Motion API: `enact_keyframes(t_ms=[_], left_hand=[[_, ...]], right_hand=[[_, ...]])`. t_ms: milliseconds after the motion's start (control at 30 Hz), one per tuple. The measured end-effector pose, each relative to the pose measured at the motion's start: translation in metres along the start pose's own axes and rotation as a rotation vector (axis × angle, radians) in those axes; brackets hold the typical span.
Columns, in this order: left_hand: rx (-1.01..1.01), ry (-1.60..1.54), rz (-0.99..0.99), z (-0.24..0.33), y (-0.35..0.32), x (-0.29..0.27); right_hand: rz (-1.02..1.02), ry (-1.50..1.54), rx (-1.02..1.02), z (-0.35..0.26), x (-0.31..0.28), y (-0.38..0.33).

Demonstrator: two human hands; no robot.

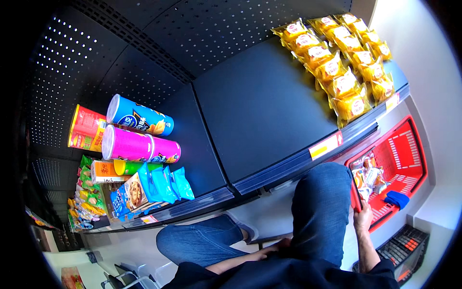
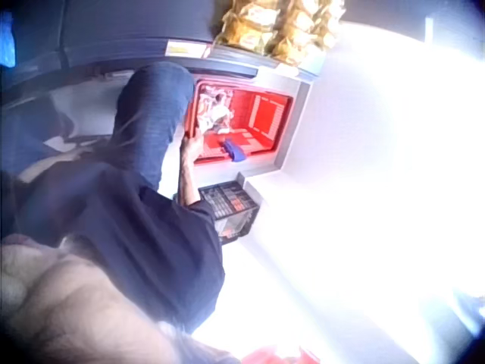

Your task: The person crouches in front of a store shelf and restocks snack items. They pick up packaged snacks from a red basket, wipe the shelf with a blue cloth, and place the items back on the shelf in neat rows.

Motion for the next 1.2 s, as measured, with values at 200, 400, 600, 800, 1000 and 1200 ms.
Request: enact_keyframes(t_ms=[200,400,600,800,1000,1200], left_hand=[[0.080,-0.007,-0.021,-0.004,0.017,0.000],[0.191,0.011,-0.065,-0.019,0.008,0.003],[-0.017,0.321,0.160,-0.006,0.061,-0.013],[-0.146,0.640,0.428,0.018,0.129,-0.005],[-0.160,0.729,0.514,0.026,0.140,-0.020],[-0.108,0.737,0.624,0.024,0.131,-0.037]], right_hand=[[0.025,0.105,-0.004,0.014,0.015,0.003],[-0.016,0.052,-0.037,0.001,0.005,0.005],[-0.087,0.147,-0.079,0.010,0.019,0.020],[-0.144,0.140,-0.152,0.003,-0.002,0.008],[-0.175,0.734,0.215,0.060,0.015,0.049],[-0.467,1.080,0.525,0.052,0.083,0.093]])
Point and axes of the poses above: each hand's wrist, its own y-axis towards the middle knuckle, its own x-axis out of the palm, z = x × y, the point moved 3 cm from there along y, towards the middle knuckle, and after that the axes turned 15 degrees about -y, right-handed, at the moved point
